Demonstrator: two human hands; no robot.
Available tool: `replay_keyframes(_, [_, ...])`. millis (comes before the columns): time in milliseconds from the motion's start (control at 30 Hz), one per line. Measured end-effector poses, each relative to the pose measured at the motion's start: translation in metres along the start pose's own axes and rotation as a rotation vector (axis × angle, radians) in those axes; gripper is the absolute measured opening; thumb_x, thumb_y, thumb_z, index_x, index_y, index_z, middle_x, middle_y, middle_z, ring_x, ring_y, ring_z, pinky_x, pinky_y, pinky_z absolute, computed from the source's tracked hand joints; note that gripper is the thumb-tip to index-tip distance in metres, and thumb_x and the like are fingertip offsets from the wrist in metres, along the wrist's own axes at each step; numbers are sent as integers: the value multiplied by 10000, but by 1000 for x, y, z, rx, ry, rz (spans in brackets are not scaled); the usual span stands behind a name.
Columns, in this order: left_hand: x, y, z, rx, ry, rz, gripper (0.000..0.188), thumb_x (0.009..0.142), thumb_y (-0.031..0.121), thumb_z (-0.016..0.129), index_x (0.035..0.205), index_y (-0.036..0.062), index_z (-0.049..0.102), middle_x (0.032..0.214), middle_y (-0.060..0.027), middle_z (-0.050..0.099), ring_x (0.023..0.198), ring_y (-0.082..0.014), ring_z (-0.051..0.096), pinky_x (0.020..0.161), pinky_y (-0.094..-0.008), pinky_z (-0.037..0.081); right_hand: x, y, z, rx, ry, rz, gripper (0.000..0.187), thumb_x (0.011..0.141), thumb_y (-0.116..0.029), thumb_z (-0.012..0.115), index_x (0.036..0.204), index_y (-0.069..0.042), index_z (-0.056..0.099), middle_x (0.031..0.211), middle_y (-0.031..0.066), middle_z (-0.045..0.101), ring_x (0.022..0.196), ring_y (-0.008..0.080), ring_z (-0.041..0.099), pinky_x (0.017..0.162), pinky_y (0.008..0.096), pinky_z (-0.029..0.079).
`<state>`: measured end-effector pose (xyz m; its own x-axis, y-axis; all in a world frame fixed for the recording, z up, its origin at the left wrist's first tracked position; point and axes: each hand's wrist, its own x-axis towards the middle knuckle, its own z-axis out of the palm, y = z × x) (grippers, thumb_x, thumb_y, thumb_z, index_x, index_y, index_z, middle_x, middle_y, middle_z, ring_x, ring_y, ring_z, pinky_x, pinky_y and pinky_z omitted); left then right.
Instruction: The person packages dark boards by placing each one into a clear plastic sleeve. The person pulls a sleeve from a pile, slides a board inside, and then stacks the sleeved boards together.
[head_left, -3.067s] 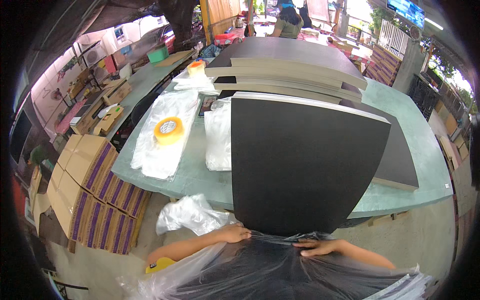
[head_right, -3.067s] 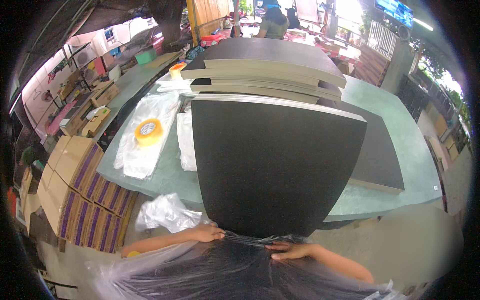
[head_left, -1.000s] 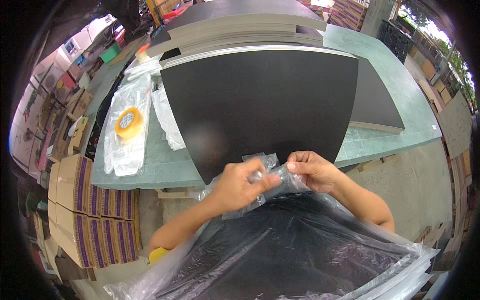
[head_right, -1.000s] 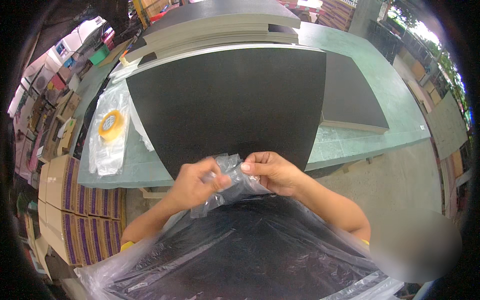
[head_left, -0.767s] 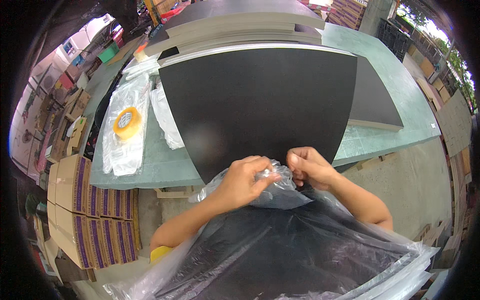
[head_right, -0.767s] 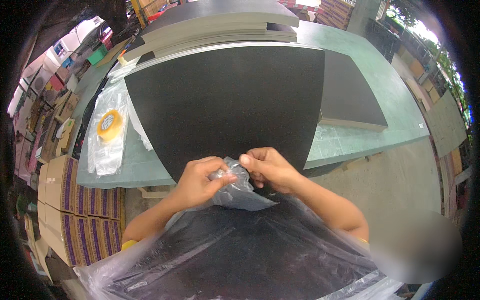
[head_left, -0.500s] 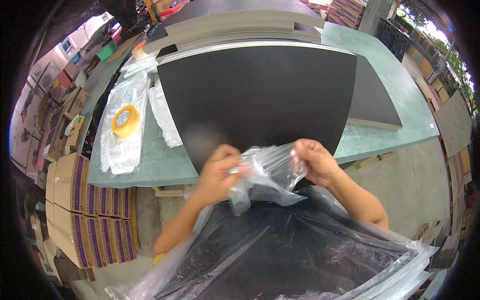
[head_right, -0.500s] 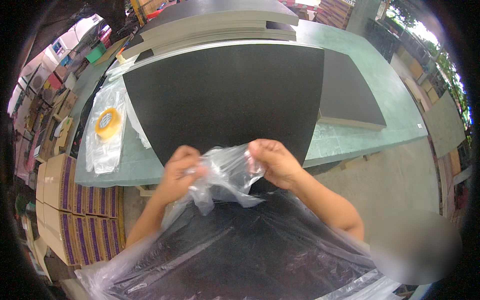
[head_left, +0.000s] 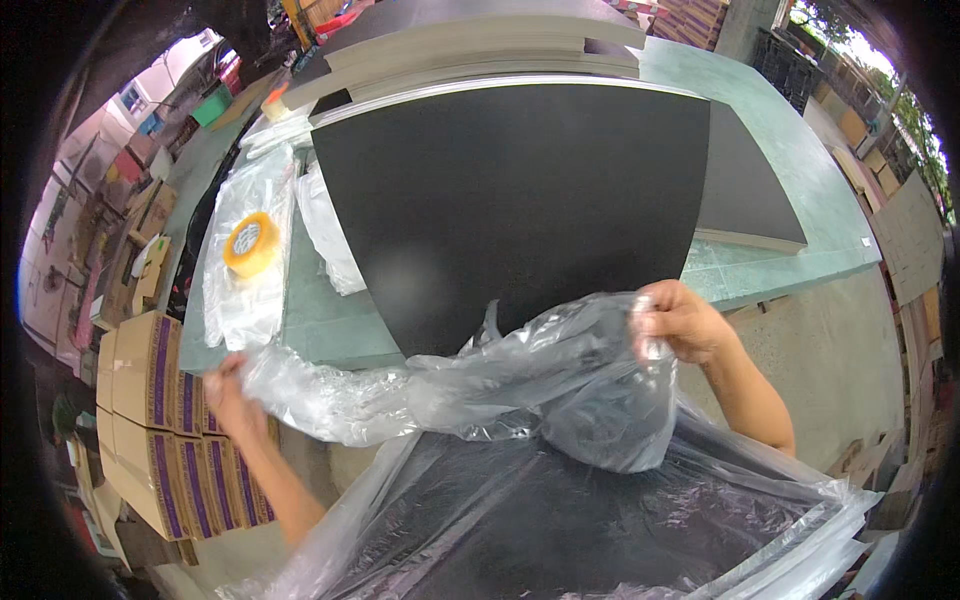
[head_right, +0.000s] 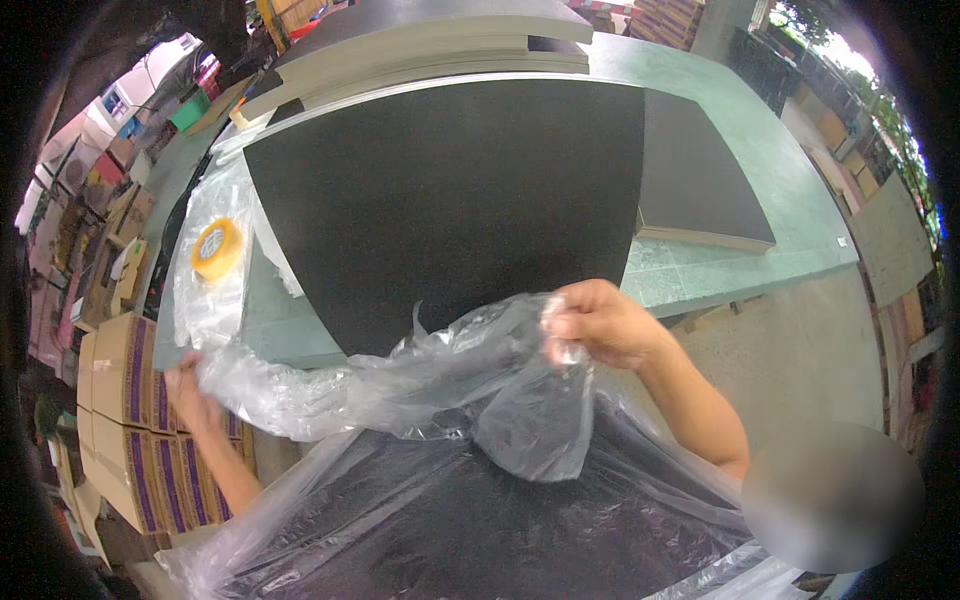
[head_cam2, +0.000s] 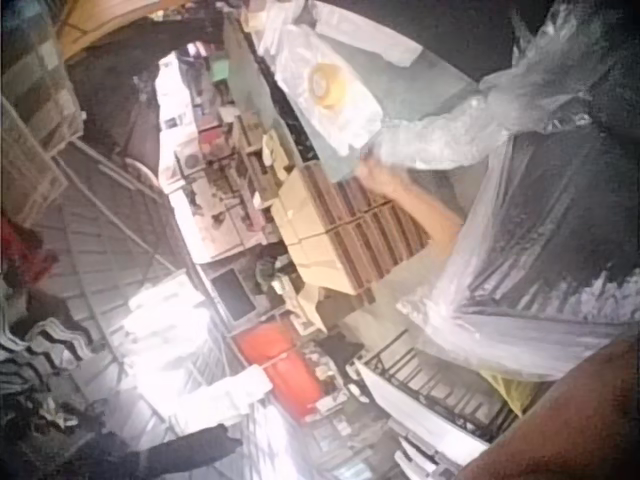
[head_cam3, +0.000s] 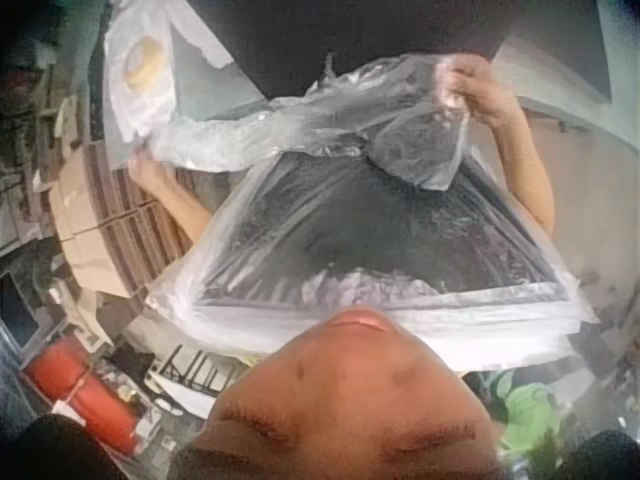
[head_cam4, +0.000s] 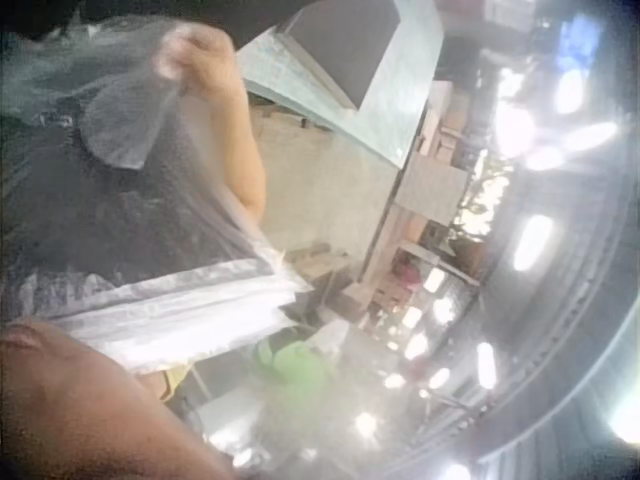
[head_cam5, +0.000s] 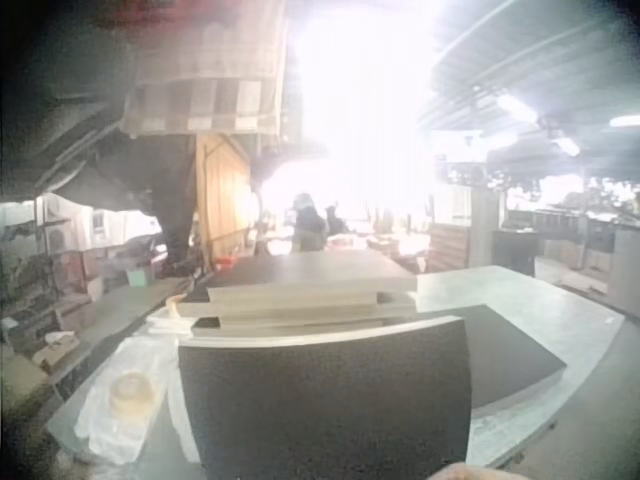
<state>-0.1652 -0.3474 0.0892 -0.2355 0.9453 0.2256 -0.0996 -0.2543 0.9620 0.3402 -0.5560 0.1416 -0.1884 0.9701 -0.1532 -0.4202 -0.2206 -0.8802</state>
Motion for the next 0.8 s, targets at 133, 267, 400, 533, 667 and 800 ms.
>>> replay_keyframes(133, [-59, 56, 170, 197, -469, 152, 97, 694, -17, 447, 618, 40, 465, 600, -37, 489, 514, -105, 460, 487, -209, 392, 26, 0, 32, 99, -96, 77, 151, 790, -164, 614, 800, -17, 580, 727, 79, 612, 650, 146, 599, 596, 266, 495])
replay_keyframes(267, [-107, 71, 233, -11, -1117, 127, 72, 726, 6, 467, 785, 48, 465, 651, -29, 523, 570, -70, 457, 509, -200, 364, 39, 6, 53, 126, -57, 27, 185, 774, -203, 640, 766, -33, 566, 668, 49, 586, 586, 114, 563, 541, 239, 468])
replay_keyframes(400, [-133, 81, 258, 119, -1292, -80, 143, 807, 152, 575, 770, 14, 564, 673, 6, 537, 663, -61, 488, 610, -211, 390, 53, 19, 75, 157, 113, 31, 298, 798, -337, 600, 727, -52, 551, 611, 5, 531, 512, 85, 498, 475, 207, 412])
replay_keyframes(533, [-131, 64, 251, 118, -1287, -184, 134, 803, 135, 585, 752, 11, 585, 678, -4, 563, 668, -49, 487, 614, -206, 393, 52, 25, 64, 143, 37, 76, 391, 839, -422, 507, 648, -80, 502, 541, -19, 463, 470, 60, 426, 431, 195, 344])
replay_keyframes(667, [-98, 56, 220, 219, -1177, 37, 118, 791, 118, 585, 744, 9, 578, 672, -16, 568, 641, -61, 490, 591, -207, 396, 39, 14, 52, 108, 9, -1, 371, 840, -377, 532, 603, -103, 453, 503, -27, 418, 443, 76, 398, 439, 213, 341])
replay_keyframes(800, [-14, 26, 145, 695, -488, 246, 116, 785, 139, 577, 769, 24, 575, 642, -34, 557, 609, -106, 516, 586, -253, 433, 16, 3, 24, 73, 54, -78, 256, 832, -270, 569, 657, -86, 534, 556, 2, 501, 508, 92, 473, 487, 230, 382])
